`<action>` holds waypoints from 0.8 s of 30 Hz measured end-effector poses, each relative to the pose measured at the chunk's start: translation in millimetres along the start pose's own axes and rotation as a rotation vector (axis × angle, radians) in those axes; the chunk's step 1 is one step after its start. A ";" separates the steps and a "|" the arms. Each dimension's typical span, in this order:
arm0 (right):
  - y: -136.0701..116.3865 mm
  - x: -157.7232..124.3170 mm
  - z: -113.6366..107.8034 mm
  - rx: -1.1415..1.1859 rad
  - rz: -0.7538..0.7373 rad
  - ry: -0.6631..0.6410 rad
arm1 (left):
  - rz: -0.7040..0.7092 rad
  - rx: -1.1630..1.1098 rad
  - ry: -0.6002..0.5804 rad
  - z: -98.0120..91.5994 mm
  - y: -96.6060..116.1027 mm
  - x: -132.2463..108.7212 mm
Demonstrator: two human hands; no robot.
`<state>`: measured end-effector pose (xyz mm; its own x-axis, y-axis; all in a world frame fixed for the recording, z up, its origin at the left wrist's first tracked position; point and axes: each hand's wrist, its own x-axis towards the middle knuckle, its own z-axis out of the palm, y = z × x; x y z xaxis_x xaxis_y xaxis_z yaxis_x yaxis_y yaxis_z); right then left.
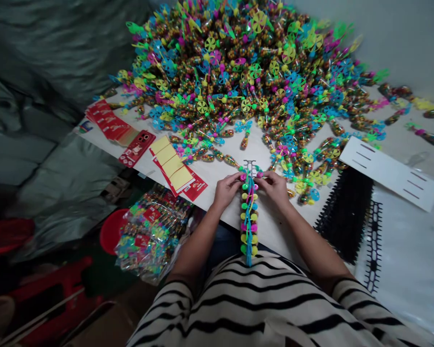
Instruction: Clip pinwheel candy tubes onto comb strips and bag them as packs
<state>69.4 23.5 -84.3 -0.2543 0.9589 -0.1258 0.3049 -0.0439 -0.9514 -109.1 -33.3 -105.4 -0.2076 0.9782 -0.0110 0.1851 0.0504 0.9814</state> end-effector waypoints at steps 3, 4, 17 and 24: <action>-0.3 -1.2 -7.6 0.050 0.007 -0.093 | 0.039 0.030 0.010 2.3 1.8 -3.1; -0.8 -1.2 -10.8 0.021 -0.032 -0.124 | 0.051 0.040 0.012 3.1 2.8 -3.6; -3.4 14.5 -13.5 -0.007 0.011 -0.172 | 0.111 0.197 -0.040 3.9 6.9 2.1; -10.5 19.0 -14.1 0.131 0.142 -0.301 | 0.123 0.192 0.037 10.3 3.1 7.5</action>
<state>74.2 46.1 -72.7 -0.4828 0.8160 -0.3178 0.2412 -0.2250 -0.9440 -100.2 -23.7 -104.4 -0.2066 0.9714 0.1168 0.3900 -0.0277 0.9204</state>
